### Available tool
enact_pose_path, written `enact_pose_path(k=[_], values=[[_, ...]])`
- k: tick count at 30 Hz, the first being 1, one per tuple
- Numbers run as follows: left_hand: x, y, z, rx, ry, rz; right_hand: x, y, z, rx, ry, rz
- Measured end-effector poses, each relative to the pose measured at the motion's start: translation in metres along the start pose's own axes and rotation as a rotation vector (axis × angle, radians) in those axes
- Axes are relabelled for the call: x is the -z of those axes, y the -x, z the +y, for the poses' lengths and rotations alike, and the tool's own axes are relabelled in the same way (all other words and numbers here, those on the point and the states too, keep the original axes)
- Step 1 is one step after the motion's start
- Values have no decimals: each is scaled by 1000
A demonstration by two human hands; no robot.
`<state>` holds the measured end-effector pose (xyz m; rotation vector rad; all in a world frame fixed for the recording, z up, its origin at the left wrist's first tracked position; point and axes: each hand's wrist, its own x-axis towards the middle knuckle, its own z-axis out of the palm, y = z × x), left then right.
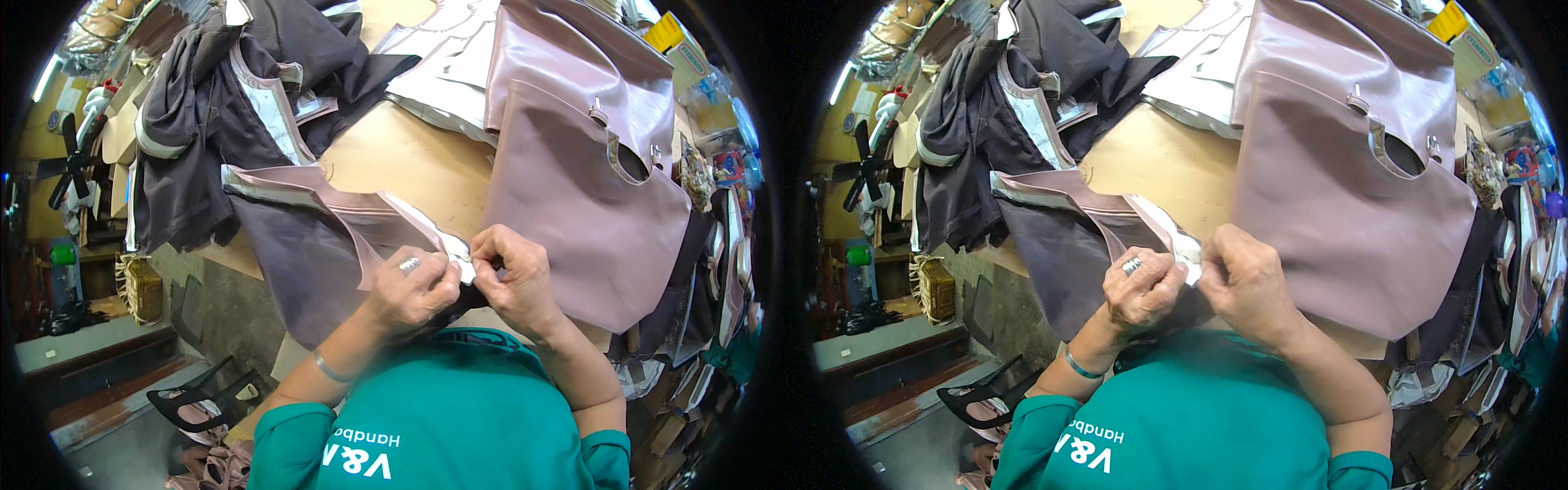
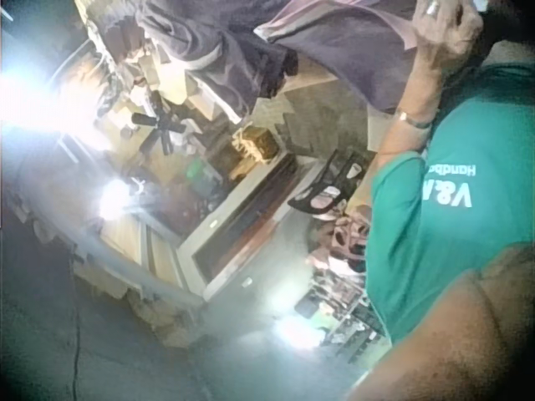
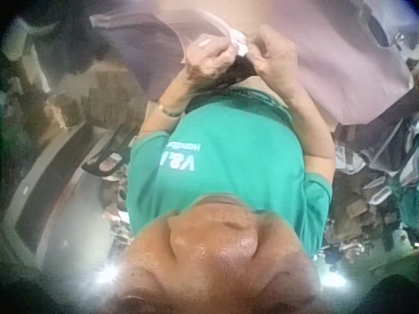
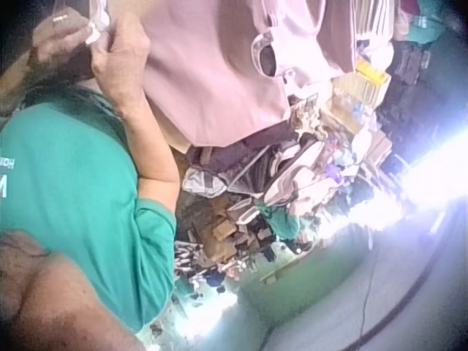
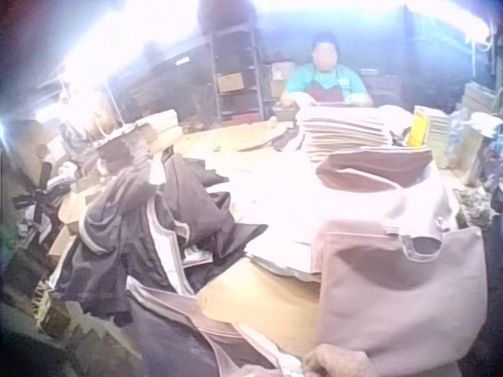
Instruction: The person is sewing a pink handbag by hand. They use a needle and thread to stitch the edges of the bag, carefully aligning the fabric pieces. The person also handles other fabric pieces and a finished pink handbag on the table.
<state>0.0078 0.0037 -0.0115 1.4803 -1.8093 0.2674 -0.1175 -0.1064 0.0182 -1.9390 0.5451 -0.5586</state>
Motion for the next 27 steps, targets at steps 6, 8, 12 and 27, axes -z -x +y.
enact_pose_path(k=[6,8,12,27], values=[[6,-4,4,-70,64,137,-5,4,28,-252,-140,-13],[10,-11,2,-7,89,172,-1,6,39,-377,-122,-64],[13,-9,-3,111,110,170,22,8,27,-379,-284,-127],[30,4,6,152,190,83,30,50,29,-163,109,-360]])
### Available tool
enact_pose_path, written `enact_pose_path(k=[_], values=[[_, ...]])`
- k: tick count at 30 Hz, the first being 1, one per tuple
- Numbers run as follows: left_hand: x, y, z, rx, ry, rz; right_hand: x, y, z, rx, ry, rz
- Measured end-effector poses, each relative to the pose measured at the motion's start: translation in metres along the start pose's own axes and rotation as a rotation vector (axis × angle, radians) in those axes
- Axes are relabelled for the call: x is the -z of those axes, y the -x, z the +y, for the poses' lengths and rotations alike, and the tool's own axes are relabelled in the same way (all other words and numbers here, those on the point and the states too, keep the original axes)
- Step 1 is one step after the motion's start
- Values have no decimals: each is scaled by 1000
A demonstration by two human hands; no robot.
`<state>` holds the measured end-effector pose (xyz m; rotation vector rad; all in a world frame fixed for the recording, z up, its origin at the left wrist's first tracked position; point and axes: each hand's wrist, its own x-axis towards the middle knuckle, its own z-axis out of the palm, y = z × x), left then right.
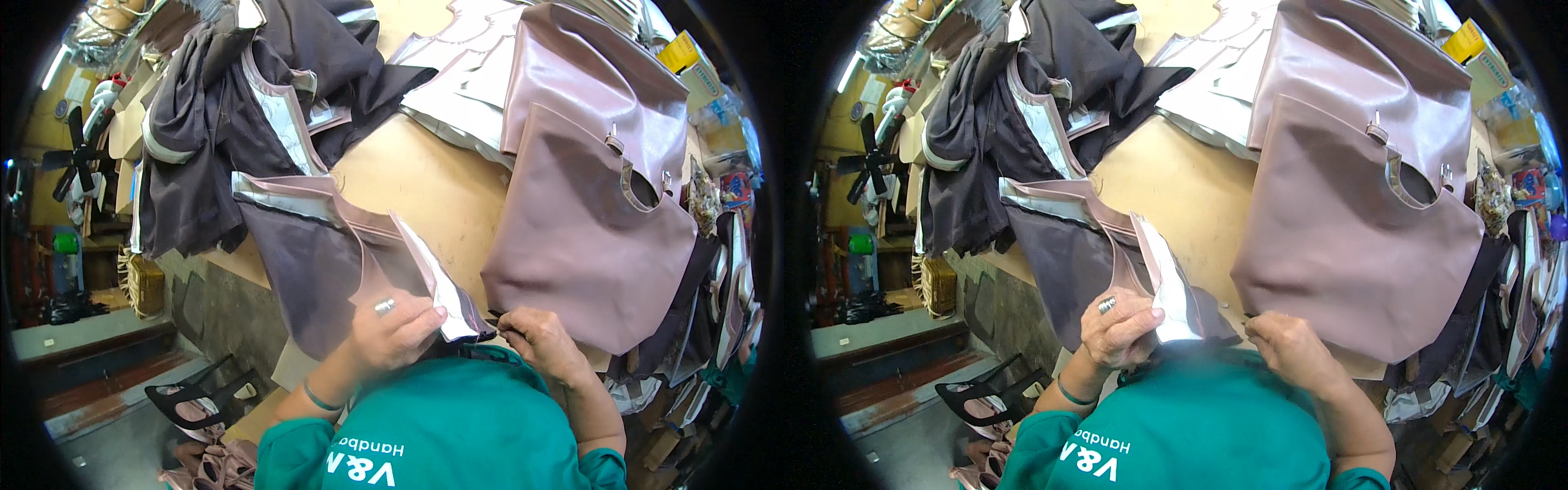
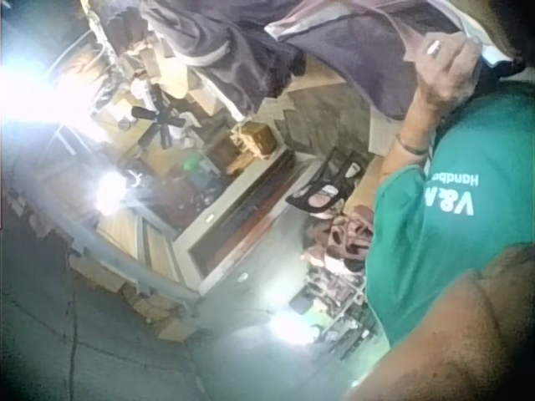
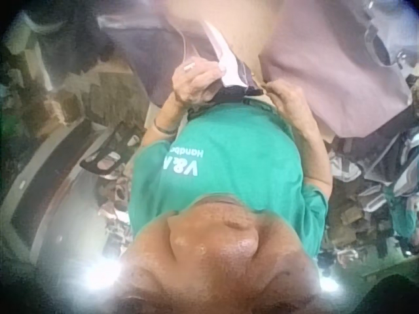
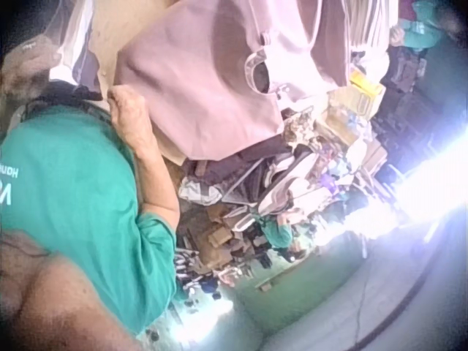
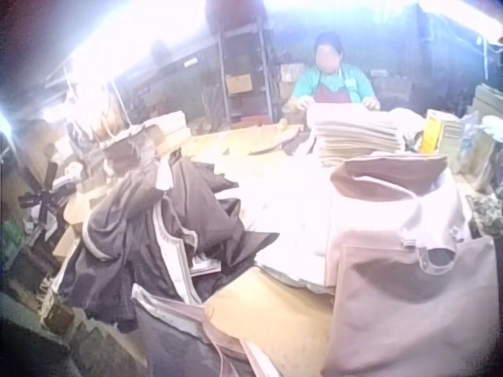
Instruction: The person is sewing a pink handbag by hand. They use a needle and thread to stitch the edges of the bag, carefully aligning the fabric pieces. The person also handles other fabric pieces and a finished pink handbag on the table.
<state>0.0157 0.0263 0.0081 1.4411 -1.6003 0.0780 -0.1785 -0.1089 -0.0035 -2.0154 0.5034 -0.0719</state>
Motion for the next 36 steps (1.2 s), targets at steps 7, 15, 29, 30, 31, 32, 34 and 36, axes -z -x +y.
enact_pose_path(k=[7,15,29,30,31,32,34,36], values=[[-5,0,-2,30,35,26,21,3,-2,-66,239,-128],[-20,-11,1,128,235,33,-1,-34,-40,335,58,187],[15,14,-67,527,-292,-240,33,-52,31,-122,-938,468],[15,16,-67,576,-291,-264,32,-52,35,-130,-953,466],[15,17,-68,626,-290,-287,32,-51,35,-128,-918,476],[15,18,-69,675,-288,-310,31,-49,34,-124,-882,484],[14,23,-76,545,-432,-343,27,-49,30,-108,-802,489],[19,26,-88,481,-583,-339,27,-45,26,-92,-692,505]])
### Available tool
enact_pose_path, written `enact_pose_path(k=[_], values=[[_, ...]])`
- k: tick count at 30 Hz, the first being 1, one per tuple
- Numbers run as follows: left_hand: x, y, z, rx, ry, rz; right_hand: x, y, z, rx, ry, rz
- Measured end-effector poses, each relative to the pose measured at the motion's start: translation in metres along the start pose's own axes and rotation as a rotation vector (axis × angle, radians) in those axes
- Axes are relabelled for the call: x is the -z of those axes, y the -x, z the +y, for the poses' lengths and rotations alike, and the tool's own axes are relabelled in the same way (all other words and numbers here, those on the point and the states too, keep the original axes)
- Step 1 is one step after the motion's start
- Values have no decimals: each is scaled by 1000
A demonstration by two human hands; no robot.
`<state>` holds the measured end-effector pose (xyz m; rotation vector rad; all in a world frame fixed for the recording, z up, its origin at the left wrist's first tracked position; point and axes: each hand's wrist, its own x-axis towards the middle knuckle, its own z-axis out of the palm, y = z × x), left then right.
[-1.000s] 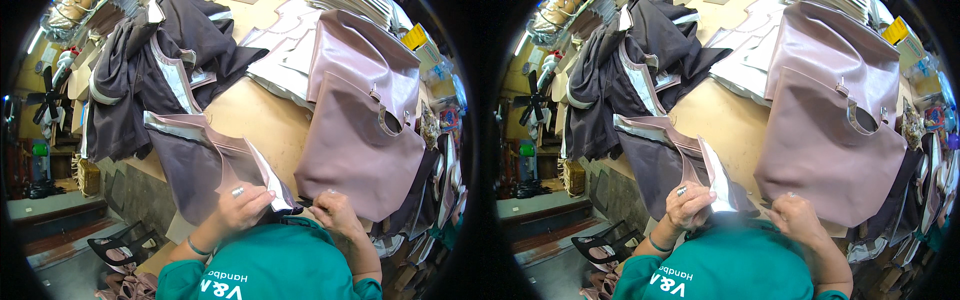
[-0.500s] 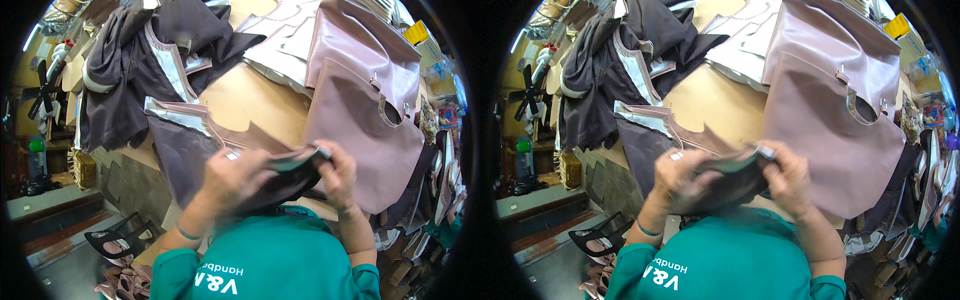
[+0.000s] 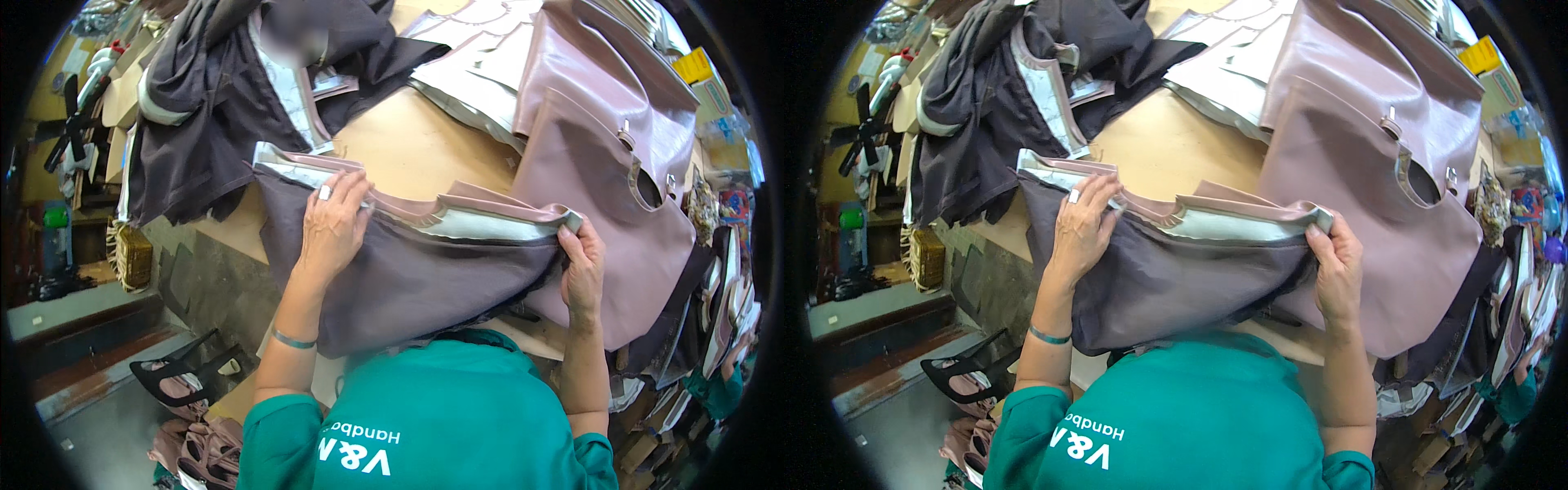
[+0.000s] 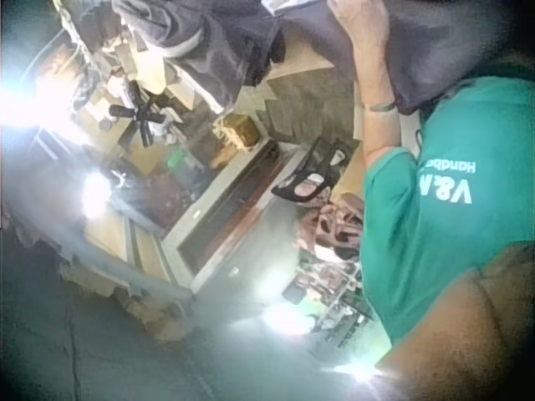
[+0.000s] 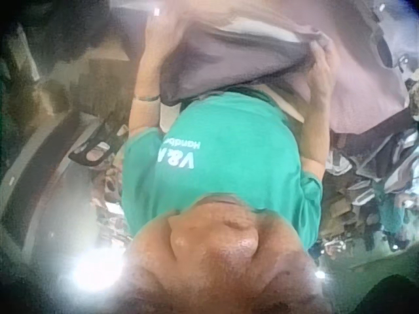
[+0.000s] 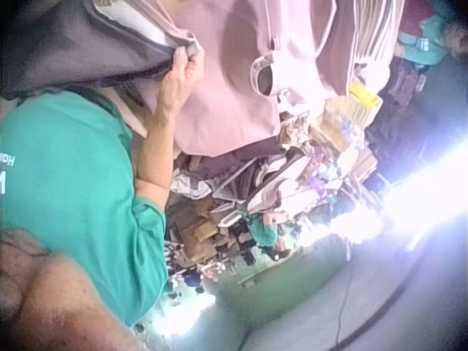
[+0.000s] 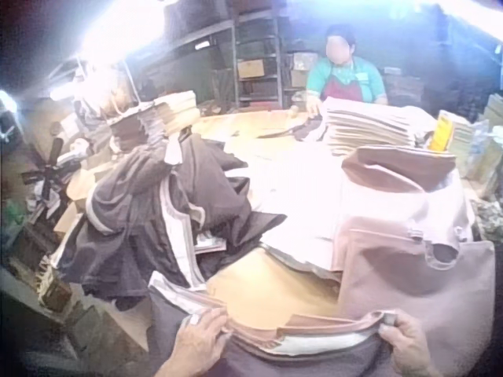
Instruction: The person is sewing a pink handbag by hand. They use a needle and thread to stitch the edges of the bag, carefully aligning the fabric pieces. The person also handles other fabric pieces and a finished pink handbag on the table.
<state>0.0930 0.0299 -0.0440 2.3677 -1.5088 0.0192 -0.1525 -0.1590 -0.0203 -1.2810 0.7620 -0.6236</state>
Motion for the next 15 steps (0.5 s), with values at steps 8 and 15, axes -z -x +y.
enact_pose_path(k=[8,15], values=[[2,-19,-53,2,-362,68,10,4,5,52,172,-55],[39,-4,-67,39,-253,-223,11,-8,-4,44,314,-54]])
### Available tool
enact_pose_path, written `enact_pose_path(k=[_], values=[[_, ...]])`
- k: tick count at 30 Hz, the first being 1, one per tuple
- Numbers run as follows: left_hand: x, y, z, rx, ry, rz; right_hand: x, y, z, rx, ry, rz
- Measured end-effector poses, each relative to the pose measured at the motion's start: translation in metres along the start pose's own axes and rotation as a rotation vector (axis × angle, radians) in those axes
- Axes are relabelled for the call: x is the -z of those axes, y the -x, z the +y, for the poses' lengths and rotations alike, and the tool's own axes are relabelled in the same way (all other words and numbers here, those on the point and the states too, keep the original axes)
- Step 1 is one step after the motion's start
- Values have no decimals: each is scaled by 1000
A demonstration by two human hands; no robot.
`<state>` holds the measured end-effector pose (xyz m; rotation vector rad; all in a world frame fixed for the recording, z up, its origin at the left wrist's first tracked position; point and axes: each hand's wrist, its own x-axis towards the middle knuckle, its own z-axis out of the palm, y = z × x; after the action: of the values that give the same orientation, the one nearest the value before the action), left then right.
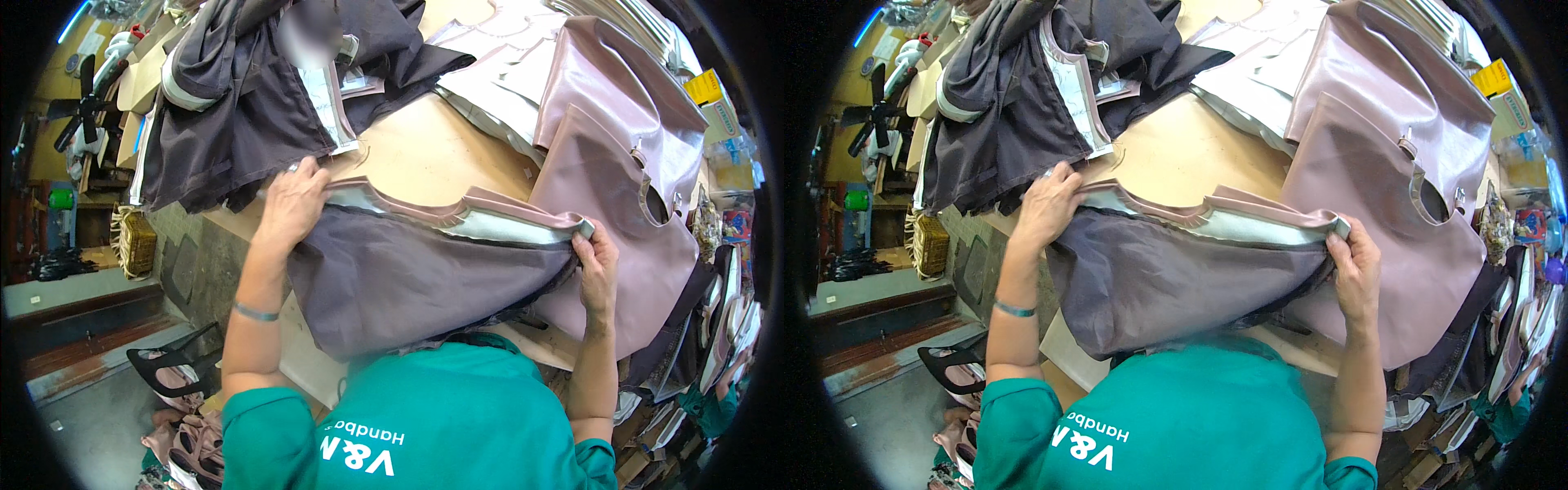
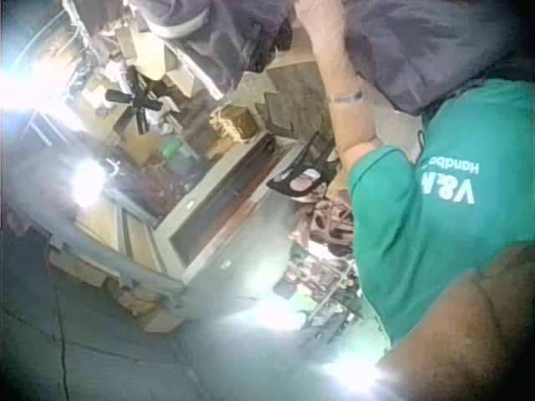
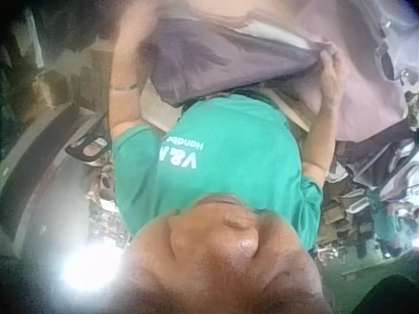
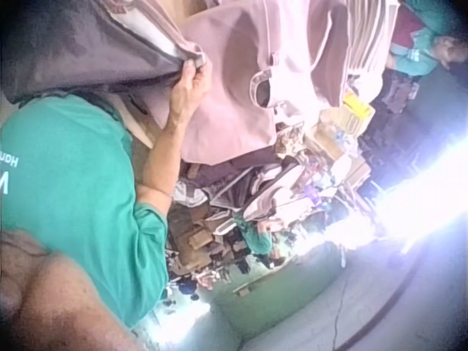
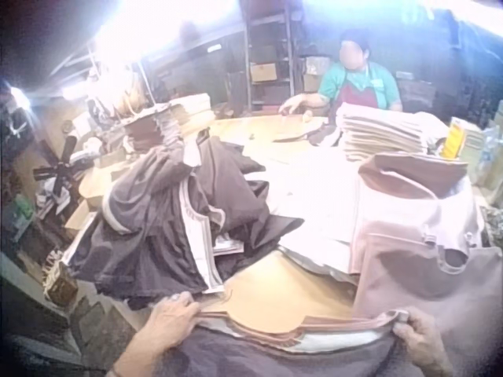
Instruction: The person is sewing a pink handbag by hand. They use a needle and thread to stitch the edges of the bag, carefully aligning the fabric pieces. The person also handles other fabric pieces and a finished pink handbag on the table.
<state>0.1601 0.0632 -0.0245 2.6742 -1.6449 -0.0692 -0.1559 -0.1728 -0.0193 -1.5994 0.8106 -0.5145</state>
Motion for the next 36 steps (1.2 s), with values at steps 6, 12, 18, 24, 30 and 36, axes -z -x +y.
enact_pose_path(k=[6,12,18,24,30,36], values=[[69,56,-26,228,1077,-48,-28,-63,-84,316,-38,-37],[70,66,29,200,2069,344,-98,-63,-148,896,150,6],[17,39,77,282,2382,238,-129,8,-70,773,302,-393],[18,41,102,384,2181,-68,-125,16,-41,529,81,-326],[18,31,111,338,1955,-204,-108,16,-35,835,402,-159],[13,18,121,295,1944,-209,-104,21,-34,856,464,-139]])
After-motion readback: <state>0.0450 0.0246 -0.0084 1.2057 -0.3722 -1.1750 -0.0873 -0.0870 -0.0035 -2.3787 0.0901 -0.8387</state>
